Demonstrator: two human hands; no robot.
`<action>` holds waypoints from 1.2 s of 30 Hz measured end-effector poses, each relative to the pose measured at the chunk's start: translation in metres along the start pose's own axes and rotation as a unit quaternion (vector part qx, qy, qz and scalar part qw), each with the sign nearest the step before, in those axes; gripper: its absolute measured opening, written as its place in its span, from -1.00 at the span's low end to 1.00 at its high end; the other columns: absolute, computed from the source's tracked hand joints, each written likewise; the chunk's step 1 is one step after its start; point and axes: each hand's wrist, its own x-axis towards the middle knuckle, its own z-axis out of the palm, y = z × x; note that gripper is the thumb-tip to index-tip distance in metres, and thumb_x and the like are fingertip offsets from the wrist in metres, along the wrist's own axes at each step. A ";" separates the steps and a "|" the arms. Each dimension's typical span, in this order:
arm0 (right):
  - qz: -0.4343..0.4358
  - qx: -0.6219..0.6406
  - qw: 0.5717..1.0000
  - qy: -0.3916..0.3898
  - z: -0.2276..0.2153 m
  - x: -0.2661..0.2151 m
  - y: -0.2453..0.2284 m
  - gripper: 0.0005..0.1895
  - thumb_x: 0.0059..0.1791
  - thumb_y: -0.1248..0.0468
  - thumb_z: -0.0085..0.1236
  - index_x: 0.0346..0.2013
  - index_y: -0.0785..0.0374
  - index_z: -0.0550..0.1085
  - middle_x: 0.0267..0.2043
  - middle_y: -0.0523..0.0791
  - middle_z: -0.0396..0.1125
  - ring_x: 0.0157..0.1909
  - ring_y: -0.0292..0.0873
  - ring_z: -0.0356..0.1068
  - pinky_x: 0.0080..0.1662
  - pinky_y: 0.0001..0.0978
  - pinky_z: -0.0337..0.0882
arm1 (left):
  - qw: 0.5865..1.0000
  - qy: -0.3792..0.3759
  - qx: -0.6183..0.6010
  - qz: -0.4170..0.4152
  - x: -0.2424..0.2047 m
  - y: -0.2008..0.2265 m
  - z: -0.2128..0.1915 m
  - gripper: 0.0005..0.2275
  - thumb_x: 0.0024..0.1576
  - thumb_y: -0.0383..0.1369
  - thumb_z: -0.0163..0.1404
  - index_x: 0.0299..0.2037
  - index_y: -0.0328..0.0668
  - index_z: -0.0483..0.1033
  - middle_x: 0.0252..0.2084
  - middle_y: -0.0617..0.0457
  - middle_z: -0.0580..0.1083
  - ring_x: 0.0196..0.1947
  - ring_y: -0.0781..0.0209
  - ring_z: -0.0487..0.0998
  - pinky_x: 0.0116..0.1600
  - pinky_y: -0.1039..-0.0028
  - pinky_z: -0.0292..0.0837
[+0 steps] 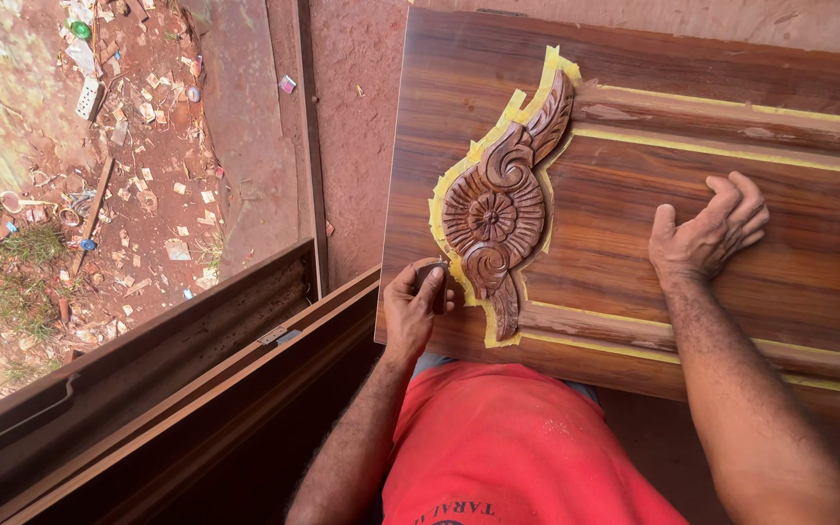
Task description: The person applies a finishing product or adhesive around a decorative wood carving on a door panel, using a small piece of material to smooth and clean the edges.
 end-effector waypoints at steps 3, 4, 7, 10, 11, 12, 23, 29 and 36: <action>-0.003 -0.005 1.000 -0.002 -0.001 0.001 0.001 -0.42 -0.10 0.31 0.25 0.16 0.18 0.22 0.34 0.02 0.06 0.48 0.12 0.02 0.41 0.23 0.00 | 0.999 0.020 0.028 0.003 0.007 0.008 0.006 -0.85 0.25 -0.42 0.05 -0.03 -0.24 0.60 -0.37 0.05 0.54 -0.53 0.32 0.51 -0.48 0.48 0.41; -0.003 -0.005 1.000 -0.002 0.000 0.001 0.001 -0.42 -0.10 0.31 0.25 0.16 0.18 0.22 0.34 0.02 0.06 0.48 0.12 0.02 0.41 0.23 0.00 | 0.999 0.027 0.044 0.003 0.009 0.012 0.010 -0.84 0.25 -0.42 0.05 -0.02 -0.23 0.61 -0.39 0.03 0.52 -0.56 0.29 0.49 -0.51 0.45 0.34; -0.003 -0.003 1.000 -0.001 0.002 0.000 0.000 -0.42 -0.11 0.32 0.24 0.15 0.17 0.23 0.33 0.02 0.06 0.47 0.12 0.02 0.40 0.23 -0.01 | 0.895 0.042 0.314 0.314 0.022 0.027 0.024 -0.86 0.28 -0.43 0.09 -0.01 -0.26 0.58 -0.26 -0.02 0.57 -0.30 0.23 0.62 -0.16 0.39 0.55; -0.004 -0.003 1.000 0.000 0.002 -0.002 0.001 -0.42 -0.13 0.34 0.20 0.16 0.17 0.22 0.33 0.02 0.06 0.48 0.12 0.01 0.41 0.23 -0.01 | 0.867 0.055 0.388 0.306 0.042 0.040 0.039 -0.89 0.26 -0.36 0.13 -0.08 -0.18 0.58 -0.23 0.01 0.57 -0.28 0.13 0.63 -0.13 0.34 0.55; -0.002 -0.006 1.000 -0.002 0.002 -0.001 0.002 -0.42 -0.13 0.34 0.19 0.16 0.17 0.22 0.33 0.02 0.06 0.49 0.11 0.01 0.42 0.22 0.00 | 0.857 0.051 0.420 0.294 0.049 0.044 0.042 -0.87 0.24 -0.34 0.14 -0.08 -0.15 0.60 -0.22 0.02 0.56 -0.28 0.12 0.62 -0.13 0.33 0.54; 0.000 -0.009 1.000 -0.004 0.002 -0.002 0.002 -0.42 -0.12 0.34 0.18 0.16 0.17 0.22 0.34 0.01 0.06 0.50 0.11 0.02 0.43 0.22 0.00 | 0.845 0.047 0.452 0.280 0.056 0.048 0.045 -0.86 0.23 -0.33 0.14 -0.08 -0.12 0.61 -0.21 0.03 0.54 -0.28 0.11 0.61 -0.14 0.31 0.52; 0.012 -0.006 1.000 -0.007 0.008 -0.002 0.007 -0.41 -0.13 0.33 0.17 0.16 0.15 0.21 0.32 -0.01 0.04 0.49 0.08 -0.01 0.43 0.25 -0.05 | 0.642 -0.162 0.615 0.428 0.114 0.085 0.071 -0.63 0.04 -0.54 0.07 0.04 0.07 0.63 0.05 0.02 0.49 0.03 0.03 0.50 0.08 0.26 0.50; 0.020 -0.010 1.000 -0.015 0.008 -0.005 0.007 -0.38 -0.19 0.35 0.15 0.15 0.14 0.21 0.32 -0.02 0.05 0.49 0.08 -0.01 0.44 0.23 -0.04 | 0.822 -0.025 0.505 0.261 0.072 0.046 0.042 -0.84 0.14 -0.35 0.11 -0.12 -0.16 0.62 -0.26 -0.03 0.52 -0.31 0.02 0.61 -0.11 0.26 0.54; 0.001 -0.013 1.000 -0.013 0.005 -0.002 0.006 -0.38 -0.13 0.34 0.20 0.18 0.16 0.19 0.33 0.01 0.04 0.49 0.11 -0.01 0.42 0.23 -0.06 | 0.875 0.087 0.416 0.231 0.023 0.005 0.057 -0.79 0.14 -0.29 0.19 -0.36 -0.31 0.56 -0.36 -0.15 0.52 -0.36 -0.03 0.57 -0.21 0.19 0.49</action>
